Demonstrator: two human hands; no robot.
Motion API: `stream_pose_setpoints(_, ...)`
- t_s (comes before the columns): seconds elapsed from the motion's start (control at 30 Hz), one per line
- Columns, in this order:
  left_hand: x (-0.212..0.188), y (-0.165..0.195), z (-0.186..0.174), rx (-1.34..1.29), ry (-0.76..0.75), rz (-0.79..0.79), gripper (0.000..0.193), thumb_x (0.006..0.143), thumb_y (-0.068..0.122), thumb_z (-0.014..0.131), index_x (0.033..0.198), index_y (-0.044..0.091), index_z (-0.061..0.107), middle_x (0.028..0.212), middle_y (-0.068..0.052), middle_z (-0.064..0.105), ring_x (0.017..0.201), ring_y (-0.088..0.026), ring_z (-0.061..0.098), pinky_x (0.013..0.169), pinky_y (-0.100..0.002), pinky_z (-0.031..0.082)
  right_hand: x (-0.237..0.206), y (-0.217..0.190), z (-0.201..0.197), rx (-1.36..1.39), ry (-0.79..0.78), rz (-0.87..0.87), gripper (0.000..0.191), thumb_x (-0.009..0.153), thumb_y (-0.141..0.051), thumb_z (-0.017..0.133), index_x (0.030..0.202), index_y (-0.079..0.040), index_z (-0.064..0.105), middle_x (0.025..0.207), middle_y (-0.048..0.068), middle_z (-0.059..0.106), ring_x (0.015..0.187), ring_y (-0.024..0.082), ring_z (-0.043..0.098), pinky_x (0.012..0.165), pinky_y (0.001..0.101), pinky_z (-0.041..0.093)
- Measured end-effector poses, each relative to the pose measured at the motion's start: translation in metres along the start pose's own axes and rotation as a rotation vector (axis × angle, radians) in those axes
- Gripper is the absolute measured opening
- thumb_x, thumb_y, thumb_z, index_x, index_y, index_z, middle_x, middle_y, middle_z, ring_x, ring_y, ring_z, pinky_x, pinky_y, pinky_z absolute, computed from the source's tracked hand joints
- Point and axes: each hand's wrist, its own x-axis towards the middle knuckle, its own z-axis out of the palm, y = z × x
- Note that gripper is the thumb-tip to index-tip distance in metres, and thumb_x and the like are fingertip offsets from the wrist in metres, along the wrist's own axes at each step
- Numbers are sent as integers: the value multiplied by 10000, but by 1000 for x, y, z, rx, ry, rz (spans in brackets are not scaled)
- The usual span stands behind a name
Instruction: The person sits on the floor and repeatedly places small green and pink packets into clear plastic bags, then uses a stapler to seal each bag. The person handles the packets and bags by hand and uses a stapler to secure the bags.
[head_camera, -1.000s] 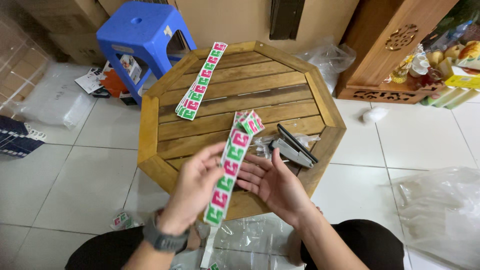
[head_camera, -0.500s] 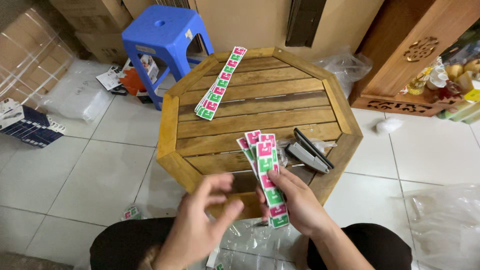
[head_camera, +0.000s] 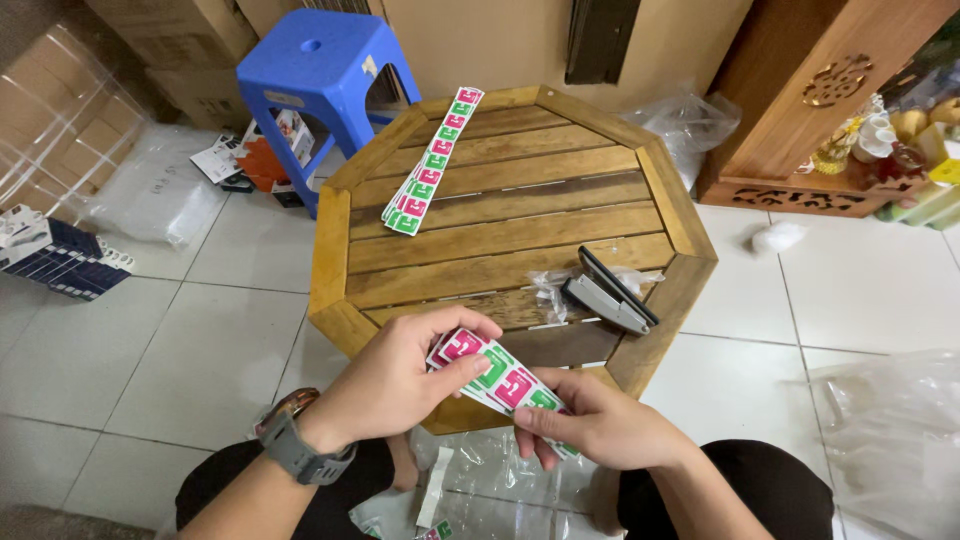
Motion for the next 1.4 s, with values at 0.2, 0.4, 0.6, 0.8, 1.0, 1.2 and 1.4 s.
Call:
stream_pose_setpoints(0.2, 0, 6, -7, 300, -65, 125, 189, 908, 147, 707, 1074, 57, 717, 883, -73, 729, 778, -172, 704, 707, -319, 555, 1, -5, 2, -150, 49, 8, 297, 1049, -306, 539, 1006, -37, 658, 758, 13, 699, 659, 76, 626, 609, 257, 518)
stream_pose_setpoints(0.4, -1, -1, 0, 388, -87, -56, 195, 918, 177, 692, 1077, 71, 730, 793, -110, 736, 710, -187, 673, 638, -351, 508, 3, -14, 10, -377, 188, 98, 324, 1024, -303, 549, 844, -69, 682, 654, -18, 660, 563, 79, 546, 520, 276, 453)
stream_pose_setpoints(0.6, 6, -3, -12, 12, 66, -251, 165, 910, 150, 690, 1028, 63, 765, 772, -64, 776, 626, -108, 697, 599, -300, 580, 6, -13, 12, -407, 329, 88, 350, 1042, -287, 560, 816, -48, 678, 571, 40, 565, 520, 102, 502, 504, 302, 421)
stream_pose_setpoints(0.8, -7, 4, 10, 186, -32, 136, 108, 910, 137, 719, 977, 53, 722, 1132, -70, 669, 849, -189, 694, 754, -336, 558, 8, -8, 22, -400, 303, -64, 819, 978, -153, 585, 1651, -203, 122, 801, 83, 737, 732, 156, 671, 719, 301, 558)
stream_pose_setpoints(1.0, -8, 0, 32, 255, -53, 41, 170, 904, 140, 652, 1042, 60, 711, 906, -102, 657, 847, -293, 674, 738, -394, 524, -5, -15, 18, -638, 204, -631, 1021, 915, -83, 715, 1660, -95, 18, 1240, 277, 678, 1079, 298, 668, 918, 409, 518)
stream_pose_setpoints(1.2, -6, 2, 20, 316, 31, 21, 162, 906, 128, 660, 1020, 37, 730, 896, -98, 676, 808, -284, 677, 714, -383, 518, -5, -11, 0, -284, 175, 5, 640, 995, -154, 620, 1572, -121, 344, 925, 82, 828, 762, 157, 740, 744, 295, 601)
stream_pose_setpoints(1.4, 1, -5, 7, -1, 158, -142, 149, 912, 128, 653, 1022, 51, 716, 915, -70, 746, 825, -265, 738, 743, -320, 574, -2, -7, 2, -511, 350, 98, 234, 1033, -191, 621, 1149, 4, 677, 798, 57, 783, 684, 172, 716, 658, 339, 573)
